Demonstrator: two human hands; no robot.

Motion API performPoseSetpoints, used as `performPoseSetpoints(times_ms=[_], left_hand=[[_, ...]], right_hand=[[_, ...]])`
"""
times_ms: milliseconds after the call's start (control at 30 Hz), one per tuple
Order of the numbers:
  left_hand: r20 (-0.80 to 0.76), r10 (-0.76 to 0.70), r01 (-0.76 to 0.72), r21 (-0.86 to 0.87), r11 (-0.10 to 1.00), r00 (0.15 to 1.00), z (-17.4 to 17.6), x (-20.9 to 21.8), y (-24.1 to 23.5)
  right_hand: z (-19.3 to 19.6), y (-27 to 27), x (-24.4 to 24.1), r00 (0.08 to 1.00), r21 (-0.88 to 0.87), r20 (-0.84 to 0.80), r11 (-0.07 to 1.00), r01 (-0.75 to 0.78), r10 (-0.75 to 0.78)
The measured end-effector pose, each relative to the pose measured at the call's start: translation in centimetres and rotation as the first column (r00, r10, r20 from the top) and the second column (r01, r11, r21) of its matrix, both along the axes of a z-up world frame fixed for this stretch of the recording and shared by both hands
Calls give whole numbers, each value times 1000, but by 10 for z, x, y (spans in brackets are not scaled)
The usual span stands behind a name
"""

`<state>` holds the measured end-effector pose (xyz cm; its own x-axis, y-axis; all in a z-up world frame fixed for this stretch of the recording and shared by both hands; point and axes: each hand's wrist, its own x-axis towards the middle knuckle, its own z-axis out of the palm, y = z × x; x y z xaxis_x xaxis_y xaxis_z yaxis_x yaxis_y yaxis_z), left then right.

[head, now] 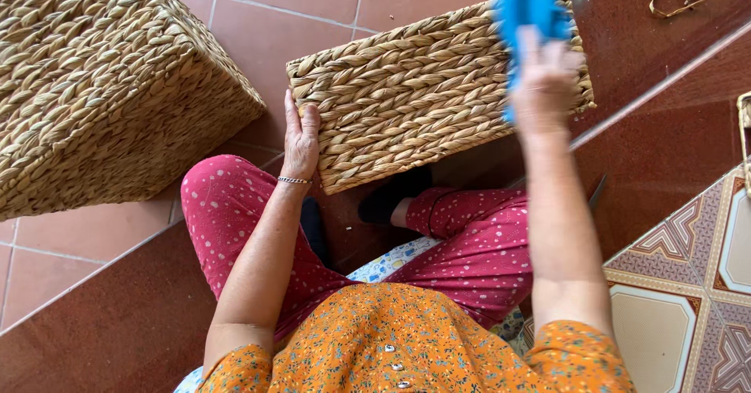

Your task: The person sits on the floor and wipes the exterior and interior surfaces of woven baskets using a blue cloth. They rotate the baskets to clean all sides and occasionally use scissors to trim loose fibers.

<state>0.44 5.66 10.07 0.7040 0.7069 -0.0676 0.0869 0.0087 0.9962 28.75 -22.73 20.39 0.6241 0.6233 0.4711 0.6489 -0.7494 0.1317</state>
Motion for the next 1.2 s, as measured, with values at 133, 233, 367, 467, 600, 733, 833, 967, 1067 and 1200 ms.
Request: performPoseSetpoints(times_ms=[133,233,367,467,600,733,833,967,1067,1200], left_hand=[[33,21,-21,8,1000,999,-1,5,-2],[27,41,-41,-11,999,999,-17,7,1],[94,63,-55,-86,995,994,-43,12,15],[38,51,-51,20,998,998,-57,13,24],[217,-3,48,-202,978,976,-52,10,29],[52,28,-27,-25,999,998,-33,9,13],[-3,34,-34,20,999,999,-15,5,8],[-6,43,-43,-16,999,999,-1,4,6],[-14,56,-57,-60,997,998,-2,7,2],[43,82,-74,-166,983,996,-15,11,7]], right_hand=[[-12,-71,41,988,139,-3,978,154,-155],[-24,-56,15,993,151,28,982,112,-118],[-15,47,-106,986,162,-27,974,-156,162],[7,115,-215,851,236,-273,889,-394,449],[24,110,-240,854,246,-115,848,-470,507],[12,64,-188,881,141,-63,878,-457,469],[8,28,-146,914,66,21,912,-405,405],[12,-35,-66,990,170,-34,977,-126,133],[-3,-67,-22,975,115,196,990,84,-105],[-21,-15,-57,999,167,15,985,36,-39]])
